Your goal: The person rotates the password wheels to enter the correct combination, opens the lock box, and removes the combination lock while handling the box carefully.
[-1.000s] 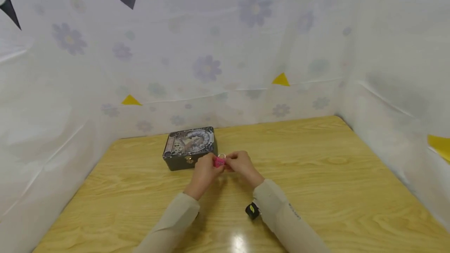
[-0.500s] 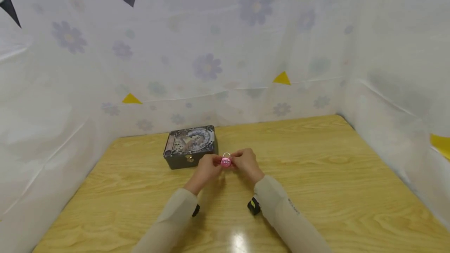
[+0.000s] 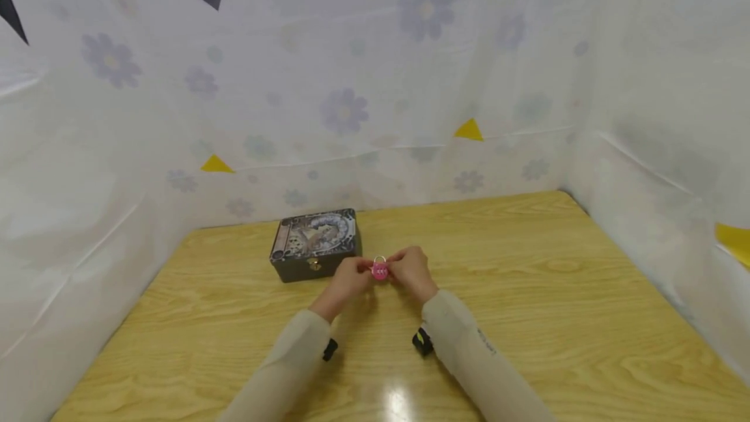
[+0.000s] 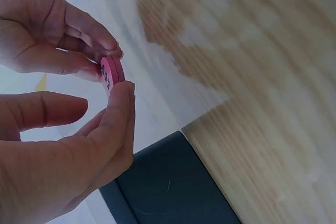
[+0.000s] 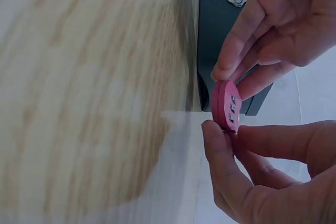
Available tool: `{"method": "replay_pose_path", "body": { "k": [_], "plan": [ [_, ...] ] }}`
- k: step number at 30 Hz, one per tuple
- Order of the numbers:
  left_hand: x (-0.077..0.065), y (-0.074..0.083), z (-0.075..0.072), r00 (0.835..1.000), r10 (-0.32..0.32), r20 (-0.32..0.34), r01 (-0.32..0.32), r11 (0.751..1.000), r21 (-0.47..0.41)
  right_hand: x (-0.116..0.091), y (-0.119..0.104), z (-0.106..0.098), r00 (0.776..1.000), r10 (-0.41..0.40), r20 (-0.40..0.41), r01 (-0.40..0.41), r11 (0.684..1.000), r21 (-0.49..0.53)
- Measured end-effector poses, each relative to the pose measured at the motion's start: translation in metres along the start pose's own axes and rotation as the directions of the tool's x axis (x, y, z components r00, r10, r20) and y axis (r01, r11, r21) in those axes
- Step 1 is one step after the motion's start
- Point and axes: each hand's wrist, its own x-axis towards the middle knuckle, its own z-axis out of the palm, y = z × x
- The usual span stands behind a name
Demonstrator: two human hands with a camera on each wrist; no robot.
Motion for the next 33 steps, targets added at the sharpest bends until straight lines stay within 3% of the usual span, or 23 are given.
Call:
{"method": "replay_pose_path", "body": {
  "k": [8, 16, 21, 33],
  "plan": [
    [0.005, -0.003, 0.004, 1.000, -0.012, -0.008, 0.012, 1.000, 0.027, -0.002, -0.002, 0.004, 1.000, 0.001, 0.017, 0.001, 0.992, -0.124],
    [0.009, -0.005, 0.008, 0.998, 0.011, 0.059, -0.017, 0.994, 0.112, -0.003, -0.001, 0.003, 0.999, -0.012, 0.037, 0.019, 0.974, -0.224],
    [0.009, -0.004, 0.010, 0.998, -0.002, 0.066, -0.007, 0.991, 0.133, -0.001, 0.001, 0.004, 0.999, -0.043, 0.027, 0.049, 0.953, -0.298],
    [0.011, -0.001, 0.011, 0.997, 0.000, 0.079, -0.012, 0.988, 0.151, -0.001, -0.001, 0.003, 0.998, -0.042, 0.041, 0.053, 0.941, -0.333]
  ]
}}
